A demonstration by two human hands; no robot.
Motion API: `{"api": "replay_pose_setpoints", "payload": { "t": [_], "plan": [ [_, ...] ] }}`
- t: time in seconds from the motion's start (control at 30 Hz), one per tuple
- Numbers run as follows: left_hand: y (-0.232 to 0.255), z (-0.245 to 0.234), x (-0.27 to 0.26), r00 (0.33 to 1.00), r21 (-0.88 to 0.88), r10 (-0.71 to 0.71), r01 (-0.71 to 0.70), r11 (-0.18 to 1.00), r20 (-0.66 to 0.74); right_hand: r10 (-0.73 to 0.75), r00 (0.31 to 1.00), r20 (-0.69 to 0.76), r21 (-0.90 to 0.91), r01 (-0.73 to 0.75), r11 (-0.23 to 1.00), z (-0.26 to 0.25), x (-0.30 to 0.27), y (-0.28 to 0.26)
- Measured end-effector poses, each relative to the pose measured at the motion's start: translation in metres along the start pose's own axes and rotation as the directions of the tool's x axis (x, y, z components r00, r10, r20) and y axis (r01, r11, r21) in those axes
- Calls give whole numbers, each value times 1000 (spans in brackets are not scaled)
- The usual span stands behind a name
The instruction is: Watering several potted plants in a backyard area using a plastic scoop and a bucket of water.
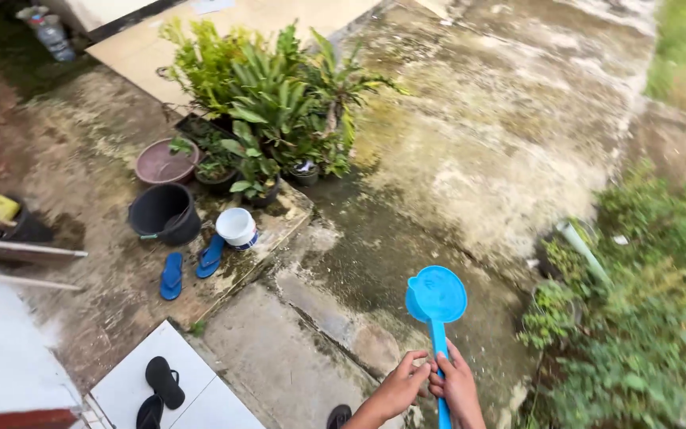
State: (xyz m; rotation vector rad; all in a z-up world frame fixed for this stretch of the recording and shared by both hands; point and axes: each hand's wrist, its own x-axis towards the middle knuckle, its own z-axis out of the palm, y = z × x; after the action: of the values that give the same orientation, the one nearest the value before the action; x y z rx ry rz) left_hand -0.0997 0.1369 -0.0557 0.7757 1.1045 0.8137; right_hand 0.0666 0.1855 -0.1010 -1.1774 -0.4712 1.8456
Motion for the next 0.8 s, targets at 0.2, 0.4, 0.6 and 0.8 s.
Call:
{"api": "replay_pose_setpoints", "payload": {
  "t": [0.2,0.4,0.6,0.8],
  "plan": [
    [118,-40,49,983,-232,-29,-14,973,-181,-50,998,23,-336,55,940,109,107,-25],
    [163,-108,142,882,-348,15,-201,916,-470,-34,990,134,-439,90,894,199,214,-67],
    [218,-141,231,705,-366,4,-372,853,-709,5,975,223,-517,114,848,247,333,-104],
    [271,-180,334,669,-417,-45,-407,813,-742,62,953,298,-599,136,789,280,456,-152]
  ]
}}
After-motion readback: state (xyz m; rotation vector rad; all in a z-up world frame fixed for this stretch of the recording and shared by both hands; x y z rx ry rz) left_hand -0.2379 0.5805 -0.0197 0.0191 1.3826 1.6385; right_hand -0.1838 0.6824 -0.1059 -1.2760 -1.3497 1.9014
